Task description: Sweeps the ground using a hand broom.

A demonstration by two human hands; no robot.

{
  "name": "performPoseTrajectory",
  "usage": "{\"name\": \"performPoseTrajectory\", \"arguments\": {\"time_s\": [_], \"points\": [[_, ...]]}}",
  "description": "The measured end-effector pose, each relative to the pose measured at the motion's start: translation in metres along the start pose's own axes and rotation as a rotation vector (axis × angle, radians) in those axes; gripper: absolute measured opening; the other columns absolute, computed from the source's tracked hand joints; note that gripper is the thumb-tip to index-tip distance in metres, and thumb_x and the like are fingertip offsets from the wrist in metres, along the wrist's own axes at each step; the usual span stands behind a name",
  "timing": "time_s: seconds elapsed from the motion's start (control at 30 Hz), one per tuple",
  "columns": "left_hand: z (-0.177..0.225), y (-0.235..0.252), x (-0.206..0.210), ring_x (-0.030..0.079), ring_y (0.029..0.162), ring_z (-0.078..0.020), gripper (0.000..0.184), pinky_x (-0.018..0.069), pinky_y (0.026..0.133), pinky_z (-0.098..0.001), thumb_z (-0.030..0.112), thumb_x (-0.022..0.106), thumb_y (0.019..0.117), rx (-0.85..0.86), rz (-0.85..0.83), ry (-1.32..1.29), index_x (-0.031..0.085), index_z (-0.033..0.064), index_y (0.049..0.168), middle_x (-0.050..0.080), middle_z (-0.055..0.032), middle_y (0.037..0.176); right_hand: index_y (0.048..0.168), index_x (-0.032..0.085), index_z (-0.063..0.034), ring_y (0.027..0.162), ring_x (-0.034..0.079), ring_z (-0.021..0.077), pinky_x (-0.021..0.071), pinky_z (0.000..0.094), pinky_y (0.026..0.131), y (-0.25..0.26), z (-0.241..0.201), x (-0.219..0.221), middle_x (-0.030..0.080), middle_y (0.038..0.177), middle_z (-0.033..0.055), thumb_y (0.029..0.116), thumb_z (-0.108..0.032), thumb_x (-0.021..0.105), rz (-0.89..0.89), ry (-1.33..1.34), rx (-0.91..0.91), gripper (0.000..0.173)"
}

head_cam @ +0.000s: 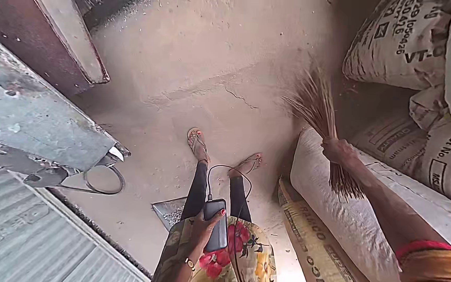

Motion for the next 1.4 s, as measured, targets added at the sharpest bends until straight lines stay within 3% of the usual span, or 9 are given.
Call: {"name": "performPoseTrajectory", "arguments": {"time_s": [0.1, 0.27, 0.47, 0.63, 0.83, 1.0, 1.13, 1.27, 1.4], "points": [[0.000, 0.002, -0.011, 0.066, 0.111, -0.0256, 0.062, 0.0516, 0.099, -0.0467, 0.032, 0.084, 0.0850, -0.030, 0.061, 0.050, 0.061, 0.0009, 0.132, 0.069, -0.0177, 0.119, 0.119, 0.066, 0.0030, 0.116, 0.061, 0.0521, 0.0459, 0.0679, 0.094, -0.045, 0.085, 0.018, 0.065, 0.119, 0.0339, 0.1089, -0.021, 0.047, 0.059, 0.163, 0.091, 0.032], [0.015, -0.003, -0.010, 0.068, 0.107, -0.0271, 0.065, 0.0542, 0.095, -0.0478, 0.039, 0.083, 0.0840, -0.038, 0.058, -0.023, 0.060, 0.0014, 0.132, 0.070, -0.0184, 0.116, 0.113, 0.070, -0.0027, 0.086, 0.069, 0.0421, 0.0491, 0.0608, 0.078, -0.170, 0.009, 0.031, 0.070, 0.091, 0.0243, 0.1098, -0.019, 0.048, 0.205, 0.467, -0.003, 0.027], [0.083, -0.040, 0.015, 0.073, 0.087, -0.0181, 0.054, 0.0608, 0.082, -0.0360, 0.029, 0.082, 0.0811, 0.180, -0.017, -0.010, 0.063, -0.0027, 0.121, 0.074, -0.0129, 0.099, 0.141, 0.057, -0.0155, 0.120, 0.063, 0.0427, 0.0526, 0.0575, 0.091, -0.107, -0.122, 0.023, 0.062, 0.131, 0.0248, 0.1099, -0.030, 0.040, -0.037, 0.130, -0.285, 0.038], [0.139, -0.094, 0.000, 0.074, 0.073, -0.0143, 0.034, 0.0636, 0.072, -0.0320, 0.015, 0.070, 0.0864, 0.202, -0.121, -0.064, 0.059, -0.0011, 0.114, 0.075, -0.0069, 0.084, 0.134, 0.065, -0.0090, 0.126, 0.058, 0.0472, 0.0474, 0.0660, 0.096, -0.021, 0.021, 0.043, 0.060, 0.136, 0.0277, 0.1035, -0.024, 0.053, -0.052, 0.476, 0.053, 0.036], [0.247, -0.146, 0.020, 0.074, 0.068, -0.0102, 0.020, 0.0634, 0.063, -0.0298, 0.019, 0.045, 0.0983, 0.340, -0.177, -0.304, 0.060, 0.0093, 0.108, 0.076, -0.0019, 0.079, 0.131, 0.067, -0.0116, 0.118, 0.063, 0.0411, 0.0459, 0.0606, 0.098, -0.114, 0.077, 0.007, 0.067, 0.124, 0.0230, 0.1024, -0.016, 0.056, 0.039, 0.856, 0.030, 0.031], [0.389, -0.140, 0.095, 0.072, 0.071, -0.0070, 0.034, 0.0628, 0.062, -0.0267, 0.036, 0.036, 0.1097, 0.532, -0.160, -0.186, 0.060, 0.0125, 0.117, 0.073, 0.0017, 0.083, 0.116, 0.069, -0.0083, 0.076, 0.060, 0.0040, 0.0523, 0.0254, 0.069, -0.218, 0.015, 0.032, 0.067, 0.098, -0.0012, 0.0928, -0.001, 0.051, -0.006, 1.661, -0.276, 0.030], [0.510, -0.093, 0.158, 0.070, 0.073, -0.0101, 0.044, 0.0604, 0.067, -0.0298, 0.043, 0.064, 0.0987, 0.693, 0.056, 0.509, 0.064, 0.0035, 0.117, 0.072, -0.0039, 0.086, 0.122, 0.062, -0.0026, 0.073, 0.065, 0.0047, 0.0567, 0.0232, 0.067, -0.269, -0.094, 0.050, 0.071, 0.092, -0.0019, 0.0974, 0.001, 0.045, -0.265, 2.603, -0.033, 0.030], [0.612, -0.081, 0.204, 0.063, 0.107, -0.0457, 0.077, 0.0437, 0.092, -0.0689, 0.061, 0.077, 0.0814, 0.890, 0.221, 1.269, 0.065, 0.0010, 0.127, 0.068, -0.0274, 0.111, 0.111, 0.055, -0.0019, 0.066, 0.065, 0.0067, 0.0563, 0.0231, 0.060, -0.180, -0.199, 0.042, 0.066, 0.081, 0.0019, 0.0925, 0.005, 0.051, -0.196, 2.907, 0.555, 0.020], [0.676, -0.088, 0.197, 0.064, 0.103, -0.0366, 0.076, 0.0463, 0.089, -0.0622, 0.062, 0.077, 0.0790, 1.022, 0.343, 1.257, 0.064, 0.0030, 0.125, 0.067, -0.0231, 0.111, 0.091, 0.060, 0.0005, 0.071, 0.057, 0.0105, 0.0513, 0.0272, 0.066, -0.023, -0.175, -0.111, 0.059, 0.080, 0.0055, 0.0900, 0.007, 0.057, -0.006, 2.827, 0.462, 0.007]]}}
Point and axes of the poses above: each hand's wrist, its own y-axis towards the middle knuckle, its own x-axis out of the palm, z = x × y, the point moved 3 cm from there along y, towards the middle knuckle
